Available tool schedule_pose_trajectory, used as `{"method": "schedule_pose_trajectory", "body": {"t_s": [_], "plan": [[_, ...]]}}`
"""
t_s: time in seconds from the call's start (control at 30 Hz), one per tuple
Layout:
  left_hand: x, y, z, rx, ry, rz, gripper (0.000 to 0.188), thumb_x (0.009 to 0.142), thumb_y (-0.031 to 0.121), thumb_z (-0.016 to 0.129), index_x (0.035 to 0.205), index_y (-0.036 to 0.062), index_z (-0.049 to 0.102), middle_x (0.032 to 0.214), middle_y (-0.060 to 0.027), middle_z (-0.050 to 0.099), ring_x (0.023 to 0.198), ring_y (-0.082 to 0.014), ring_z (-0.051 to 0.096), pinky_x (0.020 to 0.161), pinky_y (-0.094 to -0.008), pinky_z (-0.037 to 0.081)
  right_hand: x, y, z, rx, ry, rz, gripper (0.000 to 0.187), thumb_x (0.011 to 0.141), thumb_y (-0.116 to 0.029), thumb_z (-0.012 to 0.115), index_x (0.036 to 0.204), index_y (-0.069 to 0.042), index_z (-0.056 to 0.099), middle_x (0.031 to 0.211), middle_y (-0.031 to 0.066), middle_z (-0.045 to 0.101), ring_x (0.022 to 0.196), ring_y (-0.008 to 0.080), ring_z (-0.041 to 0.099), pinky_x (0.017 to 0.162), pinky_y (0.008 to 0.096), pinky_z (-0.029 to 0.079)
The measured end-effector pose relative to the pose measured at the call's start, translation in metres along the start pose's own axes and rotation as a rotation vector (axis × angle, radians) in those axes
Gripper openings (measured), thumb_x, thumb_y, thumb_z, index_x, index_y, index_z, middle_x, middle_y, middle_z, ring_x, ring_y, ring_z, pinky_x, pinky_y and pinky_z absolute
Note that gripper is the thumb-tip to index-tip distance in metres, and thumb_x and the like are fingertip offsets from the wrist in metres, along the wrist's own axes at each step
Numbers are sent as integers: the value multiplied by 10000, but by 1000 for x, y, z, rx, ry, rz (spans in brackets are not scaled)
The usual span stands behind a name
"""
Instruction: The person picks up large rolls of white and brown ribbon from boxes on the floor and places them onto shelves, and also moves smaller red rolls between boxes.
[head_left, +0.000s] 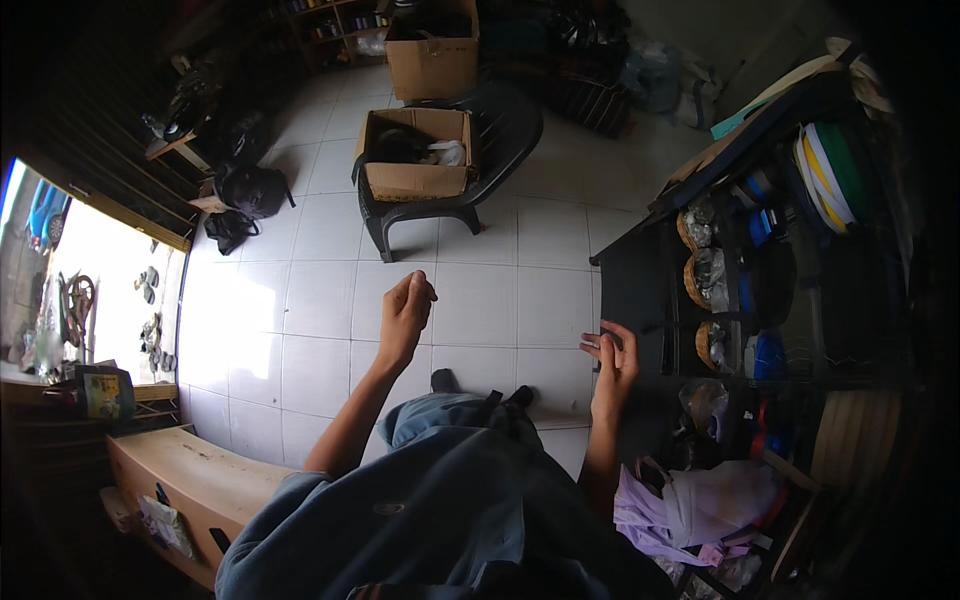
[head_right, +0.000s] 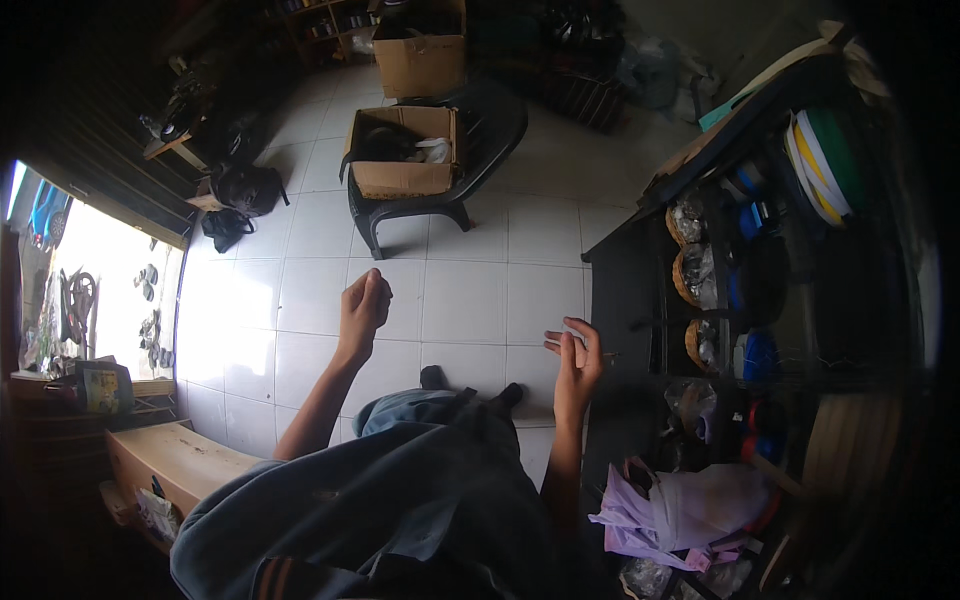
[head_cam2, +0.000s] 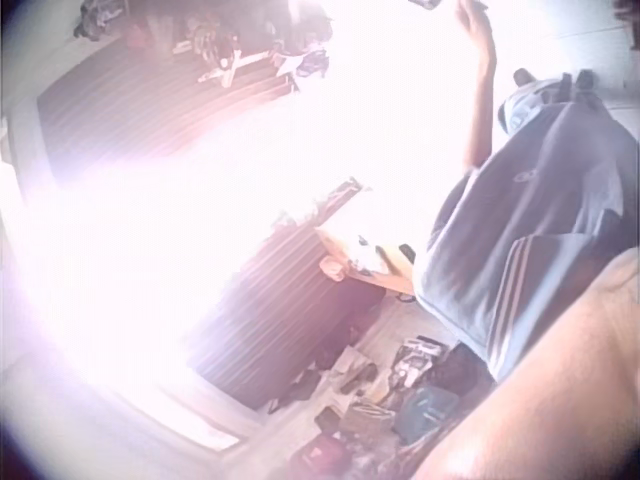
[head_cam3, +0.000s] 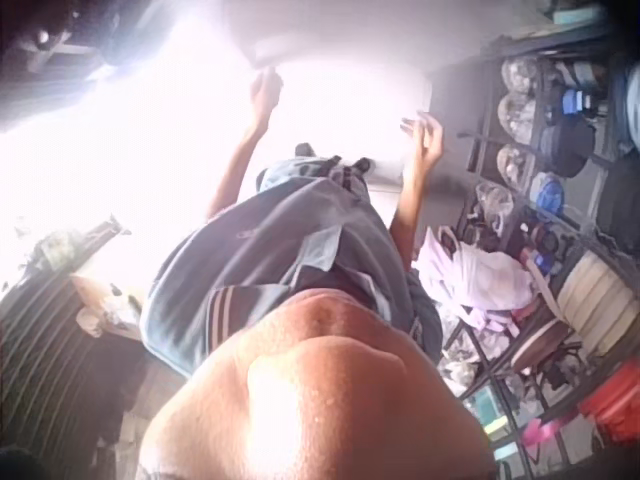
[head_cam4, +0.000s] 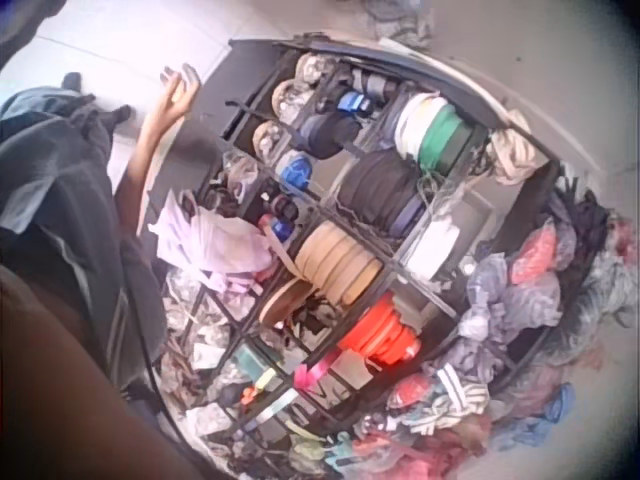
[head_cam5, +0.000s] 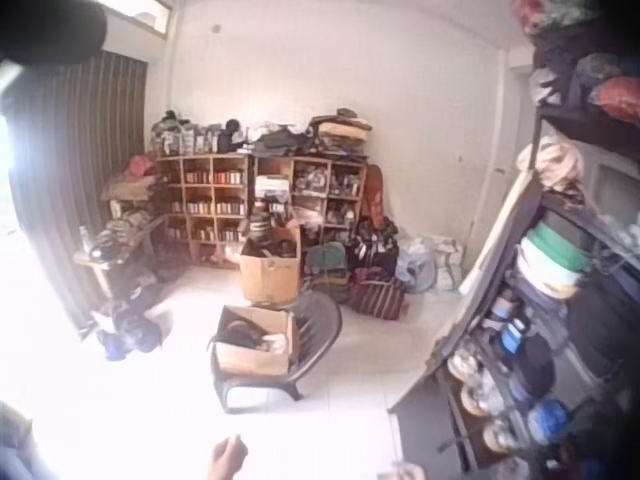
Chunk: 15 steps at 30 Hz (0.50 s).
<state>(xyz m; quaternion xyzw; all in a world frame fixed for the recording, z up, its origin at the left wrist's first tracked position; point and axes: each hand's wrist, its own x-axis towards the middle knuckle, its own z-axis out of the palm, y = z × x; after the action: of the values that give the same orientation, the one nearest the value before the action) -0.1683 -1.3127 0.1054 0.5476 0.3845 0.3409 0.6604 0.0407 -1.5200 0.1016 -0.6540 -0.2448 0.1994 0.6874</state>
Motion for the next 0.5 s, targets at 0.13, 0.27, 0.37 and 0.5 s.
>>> {"method": "schedule_pose_trajectory", "body": {"t_s": [0.13,0.27,0.37,0.5], "plan": [[7,16,-73,-32,185,126,202,966,212,478,980,21,544,598,34,411,481,-19,323,407,-204,239,33,-5,99,-6,-246,38,182,928,-56,483,1083,38,495,1066,140,561,855,219,638,722,322,535],[3,4,-145,-118,420,-38,303,965,270,483,757,54,522,510,44,359,417,-12,265,380,-198,188,63,7,185,-4,-463,57,168,925,-50,484,1072,29,503,1059,127,582,849,198,642,712,294,528],[-1,-13,-188,-297,571,-54,466,977,386,420,595,120,400,485,52,312,398,-26,234,374,-204,163,85,21,243,3,-597,83,176,928,-68,480,1078,20,509,1062,121,575,862,211,642,717,299,527],[11,-25,-227,-291,749,-161,479,966,423,414,599,116,405,482,55,285,387,-35,211,364,-220,144,116,45,319,19,-741,137,167,919,-62,501,1067,16,512,1046,96,584,852,180,643,710,286,525]]}}
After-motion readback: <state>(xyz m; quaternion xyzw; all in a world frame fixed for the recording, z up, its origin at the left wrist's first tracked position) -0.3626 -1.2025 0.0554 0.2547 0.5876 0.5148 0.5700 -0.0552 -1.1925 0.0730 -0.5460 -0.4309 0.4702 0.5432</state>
